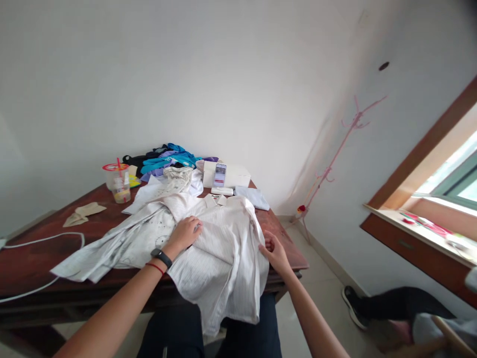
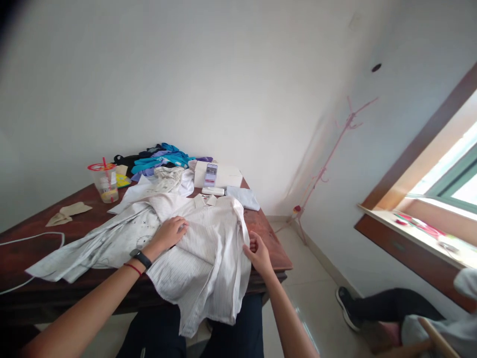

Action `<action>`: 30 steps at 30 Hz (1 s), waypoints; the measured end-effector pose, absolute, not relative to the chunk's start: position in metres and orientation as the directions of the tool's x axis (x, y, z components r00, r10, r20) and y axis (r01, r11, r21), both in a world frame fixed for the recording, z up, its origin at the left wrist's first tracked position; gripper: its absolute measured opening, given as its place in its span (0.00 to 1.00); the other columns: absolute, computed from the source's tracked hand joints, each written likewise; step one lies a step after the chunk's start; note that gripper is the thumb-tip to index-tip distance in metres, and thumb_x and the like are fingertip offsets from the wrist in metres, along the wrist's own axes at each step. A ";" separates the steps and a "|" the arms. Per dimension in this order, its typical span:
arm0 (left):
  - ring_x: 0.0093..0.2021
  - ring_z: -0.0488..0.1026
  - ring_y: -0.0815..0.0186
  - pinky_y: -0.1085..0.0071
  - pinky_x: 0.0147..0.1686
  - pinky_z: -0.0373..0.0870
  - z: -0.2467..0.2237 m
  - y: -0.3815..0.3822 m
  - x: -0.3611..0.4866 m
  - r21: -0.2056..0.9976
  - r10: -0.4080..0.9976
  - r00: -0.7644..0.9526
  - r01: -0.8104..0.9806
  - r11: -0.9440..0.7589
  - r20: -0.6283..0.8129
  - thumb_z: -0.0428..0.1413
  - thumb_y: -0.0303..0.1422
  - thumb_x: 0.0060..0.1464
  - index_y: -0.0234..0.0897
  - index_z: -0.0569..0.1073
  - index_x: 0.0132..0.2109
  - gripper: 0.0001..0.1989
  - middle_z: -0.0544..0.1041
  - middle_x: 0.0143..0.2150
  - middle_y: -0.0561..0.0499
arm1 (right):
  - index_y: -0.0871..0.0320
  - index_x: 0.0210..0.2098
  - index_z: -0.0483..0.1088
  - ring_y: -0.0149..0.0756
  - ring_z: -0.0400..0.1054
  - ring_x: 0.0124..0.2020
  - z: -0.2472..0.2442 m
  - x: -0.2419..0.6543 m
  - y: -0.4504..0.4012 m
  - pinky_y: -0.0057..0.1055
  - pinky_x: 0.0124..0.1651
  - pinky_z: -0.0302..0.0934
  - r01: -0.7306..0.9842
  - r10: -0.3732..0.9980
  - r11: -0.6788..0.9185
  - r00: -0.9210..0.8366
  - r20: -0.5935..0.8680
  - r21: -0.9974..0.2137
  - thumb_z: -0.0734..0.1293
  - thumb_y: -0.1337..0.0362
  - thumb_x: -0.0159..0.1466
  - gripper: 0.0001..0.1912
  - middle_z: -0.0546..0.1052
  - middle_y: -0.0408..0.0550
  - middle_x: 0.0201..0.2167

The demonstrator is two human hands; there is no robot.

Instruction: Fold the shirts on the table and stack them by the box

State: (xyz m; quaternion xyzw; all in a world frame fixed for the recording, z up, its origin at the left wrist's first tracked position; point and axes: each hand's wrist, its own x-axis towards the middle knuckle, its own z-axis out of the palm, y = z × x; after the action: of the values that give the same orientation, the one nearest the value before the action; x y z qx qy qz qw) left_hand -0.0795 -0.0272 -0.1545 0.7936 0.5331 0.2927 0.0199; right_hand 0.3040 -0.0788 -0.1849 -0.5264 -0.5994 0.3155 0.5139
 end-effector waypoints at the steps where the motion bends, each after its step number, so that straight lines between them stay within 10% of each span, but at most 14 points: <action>1: 0.48 0.74 0.55 0.60 0.53 0.66 -0.154 -0.027 -0.080 0.338 0.859 0.265 0.836 -0.431 0.439 0.51 0.33 0.62 0.40 0.78 0.43 0.11 0.78 0.46 0.44 | 0.58 0.55 0.67 0.40 0.72 0.34 -0.185 0.305 -0.079 0.36 0.39 0.69 0.335 0.955 0.249 0.071 0.288 -0.909 0.69 0.58 0.54 0.30 0.76 0.47 0.35; 9: 0.48 0.74 0.57 0.63 0.52 0.67 -0.147 -0.028 -0.079 0.310 0.863 0.286 0.848 -0.430 0.416 0.51 0.32 0.63 0.40 0.77 0.43 0.09 0.78 0.47 0.46 | 0.58 0.50 0.70 0.41 0.74 0.41 -0.184 0.308 -0.078 0.36 0.47 0.68 0.335 0.936 0.296 0.088 0.342 -0.895 0.60 0.66 0.48 0.29 0.79 0.49 0.39; 23: 0.46 0.75 0.59 0.66 0.49 0.67 -0.145 -0.027 -0.077 0.288 0.864 0.279 0.862 -0.417 0.419 0.49 0.31 0.64 0.38 0.77 0.40 0.11 0.79 0.44 0.45 | 0.66 0.37 0.78 0.36 0.64 0.21 -0.155 0.408 -0.076 0.30 0.25 0.58 0.220 0.774 -0.041 0.624 0.108 -0.975 0.60 0.63 0.44 0.25 0.74 0.47 0.19; 30: 0.44 0.76 0.59 0.67 0.47 0.67 -0.146 -0.026 -0.077 0.308 0.860 0.262 0.855 -0.417 0.437 0.48 0.32 0.64 0.38 0.77 0.40 0.12 0.79 0.43 0.45 | 0.61 0.37 0.79 0.45 0.70 0.39 -0.117 0.461 -0.059 0.39 0.46 0.64 0.486 0.685 -0.150 0.679 0.264 -0.861 0.62 0.68 0.47 0.20 0.78 0.52 0.31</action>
State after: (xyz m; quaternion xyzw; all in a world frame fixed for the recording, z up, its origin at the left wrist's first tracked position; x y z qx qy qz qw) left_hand -0.0765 -0.0260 -0.1461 0.7943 0.5399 0.2786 0.0047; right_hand 0.4609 -0.0594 -0.1173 -0.7524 -0.3889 0.0952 0.5231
